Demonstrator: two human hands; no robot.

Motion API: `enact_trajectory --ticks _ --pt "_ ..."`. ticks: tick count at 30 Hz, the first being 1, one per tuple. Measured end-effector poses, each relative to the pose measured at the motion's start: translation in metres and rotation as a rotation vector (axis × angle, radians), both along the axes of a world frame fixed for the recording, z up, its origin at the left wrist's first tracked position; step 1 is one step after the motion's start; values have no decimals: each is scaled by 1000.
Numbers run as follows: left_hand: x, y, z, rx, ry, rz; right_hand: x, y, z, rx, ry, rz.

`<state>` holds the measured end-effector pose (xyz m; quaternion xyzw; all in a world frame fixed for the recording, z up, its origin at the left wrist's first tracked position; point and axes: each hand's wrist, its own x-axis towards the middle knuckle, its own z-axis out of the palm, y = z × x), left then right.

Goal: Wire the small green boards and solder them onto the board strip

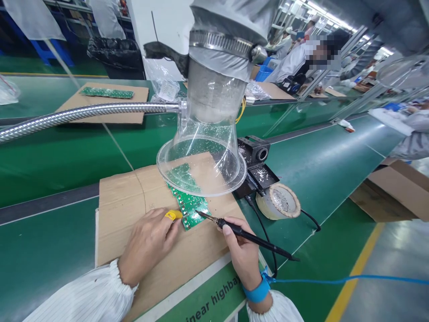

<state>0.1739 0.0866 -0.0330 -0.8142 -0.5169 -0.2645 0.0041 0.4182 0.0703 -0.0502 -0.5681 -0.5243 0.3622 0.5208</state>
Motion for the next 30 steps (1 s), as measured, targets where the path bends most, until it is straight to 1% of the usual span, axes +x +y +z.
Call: enact_trajectory --ticks 3,6,10,14,17,20,25,30 --pt "-1 0 0 15 4 5 0 0 -2 -14 11 -19" --pt "-2 0 0 20 0 5 0 -1 -5 -16 83 -58" --pt "-3 0 -2 13 6 4 -1 -2 -3 -3 139 -92" --pt "-3 2 -1 12 -29 -30 -1 -1 1 8 141 -141" --pt "0 7 2 57 -69 -73 2 1 2 15 130 -187" --pt "7 14 5 81 -57 -102 4 2 -1 20 81 -186" --pt "20 24 8 80 15 -64 5 3 -7 13 43 -163" --pt "25 26 8 98 50 -60 5 3 -8 10 44 -161"
